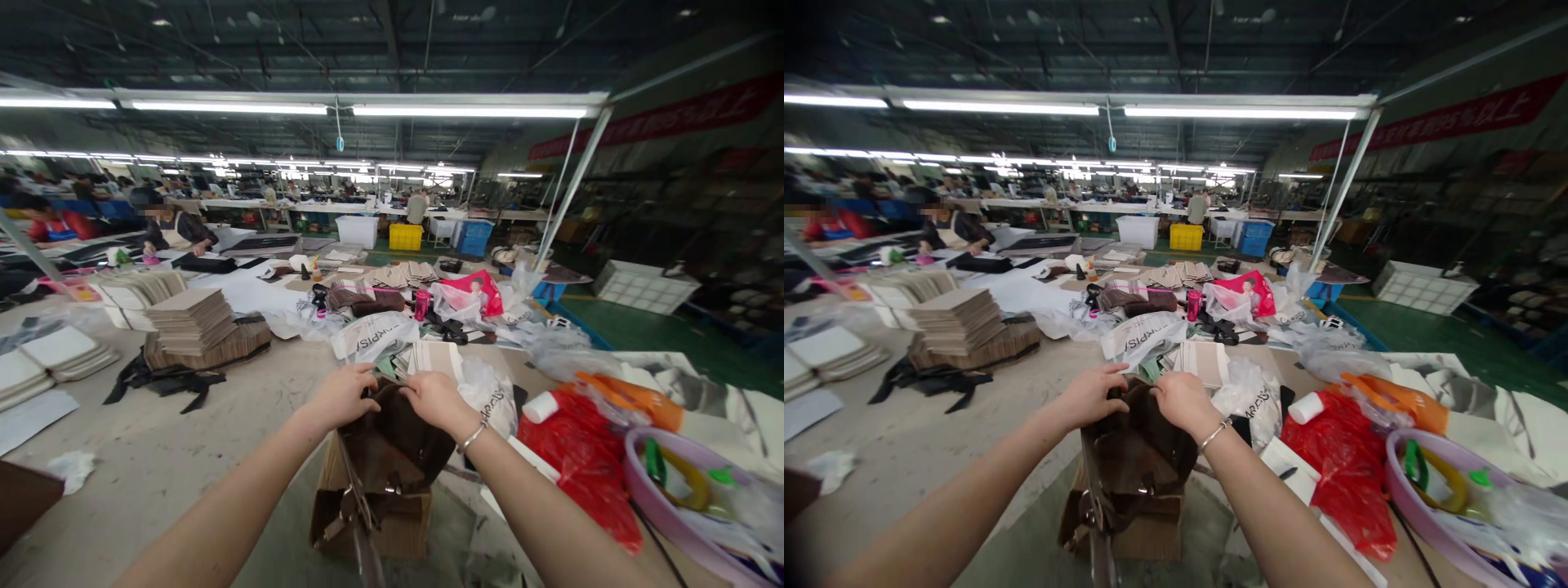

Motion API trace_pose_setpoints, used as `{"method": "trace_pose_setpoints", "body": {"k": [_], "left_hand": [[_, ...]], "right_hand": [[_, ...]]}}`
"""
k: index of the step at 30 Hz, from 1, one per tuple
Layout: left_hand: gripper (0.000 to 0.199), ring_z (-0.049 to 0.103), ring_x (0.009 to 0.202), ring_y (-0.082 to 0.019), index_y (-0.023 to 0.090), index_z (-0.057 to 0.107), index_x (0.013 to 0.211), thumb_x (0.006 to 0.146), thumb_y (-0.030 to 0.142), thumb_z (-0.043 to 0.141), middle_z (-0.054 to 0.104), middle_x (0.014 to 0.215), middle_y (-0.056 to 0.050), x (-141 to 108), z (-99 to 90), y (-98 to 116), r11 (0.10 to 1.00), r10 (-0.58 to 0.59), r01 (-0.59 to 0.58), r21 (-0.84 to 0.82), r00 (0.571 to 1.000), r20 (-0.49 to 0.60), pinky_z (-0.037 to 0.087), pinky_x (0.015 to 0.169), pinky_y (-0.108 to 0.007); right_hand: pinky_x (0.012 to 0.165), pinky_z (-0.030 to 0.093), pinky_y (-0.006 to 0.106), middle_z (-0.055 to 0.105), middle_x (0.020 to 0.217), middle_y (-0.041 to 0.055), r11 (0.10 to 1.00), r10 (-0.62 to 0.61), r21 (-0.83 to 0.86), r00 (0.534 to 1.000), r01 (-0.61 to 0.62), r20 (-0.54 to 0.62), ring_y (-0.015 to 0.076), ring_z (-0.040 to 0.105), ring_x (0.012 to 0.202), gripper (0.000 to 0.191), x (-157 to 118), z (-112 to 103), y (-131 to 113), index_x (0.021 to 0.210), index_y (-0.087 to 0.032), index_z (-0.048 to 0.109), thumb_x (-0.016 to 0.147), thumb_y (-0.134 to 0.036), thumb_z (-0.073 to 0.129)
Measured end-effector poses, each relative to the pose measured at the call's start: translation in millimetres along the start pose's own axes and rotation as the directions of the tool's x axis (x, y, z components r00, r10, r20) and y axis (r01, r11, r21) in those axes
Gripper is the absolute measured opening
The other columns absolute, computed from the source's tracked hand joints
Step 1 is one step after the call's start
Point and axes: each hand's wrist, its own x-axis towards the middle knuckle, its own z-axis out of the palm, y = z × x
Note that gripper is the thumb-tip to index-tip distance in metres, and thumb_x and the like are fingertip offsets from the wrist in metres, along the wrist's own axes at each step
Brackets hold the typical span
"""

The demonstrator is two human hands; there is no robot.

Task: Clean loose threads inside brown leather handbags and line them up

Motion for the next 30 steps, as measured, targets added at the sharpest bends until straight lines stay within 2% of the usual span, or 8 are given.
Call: {"method": "trace_pose_setpoints", "body": {"k": [3, 8, 11, 14, 18, 24, 30], "left_hand": [[0.012, 0.060, 0.097, -0.018, 0.021, 0.067, 0.081, 0.079, 0.030, 0.059, 0.066, 0.108, -0.003, 7, 5.5, 2, 0.999, -0.031, 0.030, -0.013, 0.999, -0.028, 0.045, 0.084, -0.027], [0.020, 0.060, 0.081, -0.017, 0.021, 0.067, 0.078, 0.081, 0.035, 0.054, 0.068, 0.087, -0.003, 13, 7.9, 1, 0.993, -0.114, 0.115, 0.026, 0.992, -0.047, 0.043, 0.070, -0.025], [0.024, 0.060, 0.078, -0.017, 0.021, 0.067, 0.076, 0.082, 0.038, 0.052, 0.068, 0.085, -0.003, 14, 9.5, 2, 0.987, -0.152, 0.155, 0.046, 0.987, -0.060, 0.042, 0.067, -0.025], [0.027, 0.060, 0.078, -0.017, 0.022, 0.068, 0.077, 0.083, 0.040, 0.049, 0.068, 0.085, -0.003, 14, 11.9, 5, 0.979, -0.187, 0.192, 0.065, 0.980, -0.069, 0.042, 0.067, -0.026], [0.026, 0.060, 0.079, -0.017, 0.022, 0.066, 0.080, 0.084, 0.039, 0.048, 0.068, 0.087, -0.003, 14, 13.9, 8, 0.972, -0.205, 0.212, 0.101, 0.976, -0.076, 0.042, 0.068, -0.026], [0.024, 0.061, 0.080, -0.018, 0.020, 0.063, 0.079, 0.086, 0.035, 0.045, 0.066, 0.085, -0.004, 11, 14.4, 9, 0.975, -0.185, 0.194, 0.108, 0.978, -0.092, 0.042, 0.068, -0.026], [0.021, 0.061, 0.081, -0.018, 0.021, 0.063, 0.079, 0.085, 0.034, 0.047, 0.067, 0.085, -0.004, 10, 15.6, 8, 0.969, -0.216, 0.225, 0.103, 0.972, -0.090, 0.043, 0.069, -0.027]], "right_hand": [[0.069, 0.039, 0.027, 0.067, 0.086, 0.0059, 1.000, 0.017, 0.015, 1.000, -0.017, -0.008, 0.0200, 0.061, 0.081, 0.035, -1, 1, 2, 0.083, -0.021, 0.066, 0.093, -0.039, 0.038], [0.070, 0.038, 0.027, 0.067, 0.088, 0.0069, 0.998, 0.029, 0.049, 0.999, -0.028, -0.015, 0.0196, 0.061, 0.082, 0.040, -6, 4, 2, 0.085, -0.020, 0.066, 0.095, -0.041, 0.033], [0.068, 0.038, 0.027, 0.067, 0.086, 0.0060, 0.995, 0.012, 0.100, 0.999, -0.009, -0.031, 0.0195, 0.061, 0.080, 0.048, -8, 3, 3, 0.083, -0.022, 0.066, 0.095, -0.050, 0.029], [0.066, 0.038, 0.026, 0.069, 0.087, 0.0025, 0.983, -0.028, 0.182, 0.999, 0.035, -0.043, 0.0193, 0.062, 0.081, 0.044, -8, 2, 5, 0.092, -0.026, 0.066, 0.088, -0.060, 0.039], [0.067, 0.039, 0.025, 0.070, 0.091, 0.0006, 0.979, -0.040, 0.201, 0.999, 0.042, -0.013, 0.0192, 0.062, 0.084, 0.034, -2, 0, 3, 0.106, -0.031, 0.063, 0.086, -0.055, 0.048], [0.068, 0.041, 0.027, 0.070, 0.087, 0.0051, 0.995, -0.021, 0.095, 0.999, 0.016, 0.050, 0.0215, 0.062, 0.084, 0.041, 16, -4, -5, 0.093, -0.025, 0.068, 0.087, -0.058, 0.044], [0.072, 0.042, 0.027, 0.070, 0.087, 0.0085, 1.000, -0.013, 0.022, 0.997, 0.012, 0.075, 0.0220, 0.062, 0.085, 0.040, 27, -1, -9, 0.088, -0.021, 0.070, 0.090, -0.051, 0.044]]}}
